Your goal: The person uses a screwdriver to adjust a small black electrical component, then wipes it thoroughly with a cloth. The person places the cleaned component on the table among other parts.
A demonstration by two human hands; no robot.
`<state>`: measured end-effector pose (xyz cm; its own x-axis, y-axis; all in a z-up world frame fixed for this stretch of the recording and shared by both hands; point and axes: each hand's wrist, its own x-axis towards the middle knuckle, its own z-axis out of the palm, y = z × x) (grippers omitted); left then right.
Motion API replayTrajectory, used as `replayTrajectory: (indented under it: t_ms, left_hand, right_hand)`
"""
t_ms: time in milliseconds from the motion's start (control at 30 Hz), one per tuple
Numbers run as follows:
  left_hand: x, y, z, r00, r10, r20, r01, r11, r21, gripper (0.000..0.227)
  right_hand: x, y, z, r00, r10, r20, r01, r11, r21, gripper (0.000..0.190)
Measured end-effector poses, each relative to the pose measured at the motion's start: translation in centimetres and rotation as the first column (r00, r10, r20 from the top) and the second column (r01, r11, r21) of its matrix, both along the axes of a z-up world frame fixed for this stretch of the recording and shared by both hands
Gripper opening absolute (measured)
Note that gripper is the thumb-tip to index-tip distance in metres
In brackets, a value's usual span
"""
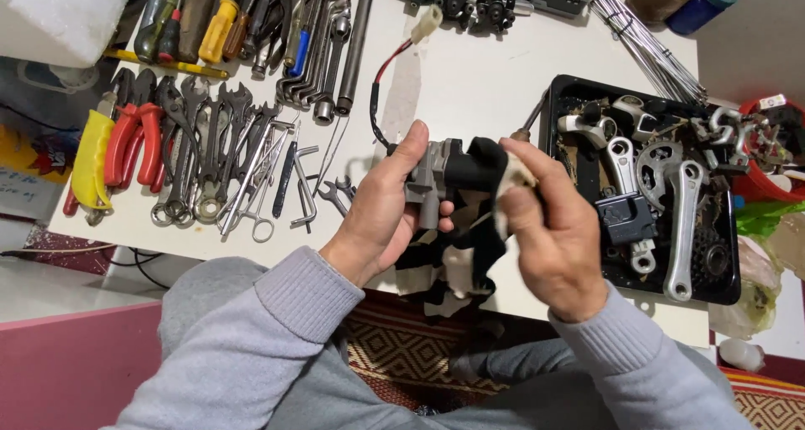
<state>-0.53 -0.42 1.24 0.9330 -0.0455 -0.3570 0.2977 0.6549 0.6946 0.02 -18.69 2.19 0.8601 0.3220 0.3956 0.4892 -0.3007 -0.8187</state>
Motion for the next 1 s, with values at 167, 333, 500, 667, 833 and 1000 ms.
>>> replayTrajectory:
  t_ms: [167, 333, 500, 667, 833, 1000]
  left_hand:
    - [-0.3, -0.5, -0.6, 1.000, -0.031, 0.000, 0.031, 0.999, 0.021, 0.055]
    - [-0.8, -1.0, 0.4, 0.998, 0.000, 0.061, -0.009, 0.989, 0.148, 0.053]
    - [-0.6, -1.3, -0.3, 0.993, 0.028, 0.116, -0.051, 0.978, 0.203, 0.052]
    - [-0.4, -1.0, -0.3, 0.998, -0.011, 0.066, 0.003, 0.993, 0.114, 0.046]
    - [-1.4, -0.9, 2.7, 1.000, -0.027, -0.004, 0.027, 0.990, 0.140, 0.044]
    - [-2.2, -1.0, 4.9, 0.992, -0.024, -0.127, 0.060, 0.956, 0.287, 0.042]
  right_hand:
    - [0.3, 0.2, -1.1, 0.981, -0.156, 0.118, 0.175, 0.969, -0.174, 0.031]
    - [1.8, 0.4, -1.7, 0.911, -0.248, -0.329, 0.237, 0.969, -0.074, 0.040]
    - [1.5, 1.0, -0.1, 0.776, -0.258, -0.576, 0.287, 0.957, -0.043, 0.044]
    - [1.7, -0.2, 1.2, 0.989, -0.004, 0.146, 0.055, 0.937, -0.346, 0.030]
    - [2.6, -1.3, 1.1, 0.841, 0.296, 0.453, -0.010, 0.845, -0.534, 0.050]
    - [2.3, -0.6, 3.7, 0.947, 0.272, 0.169, -0.148, 0.841, -0.521, 0.031]
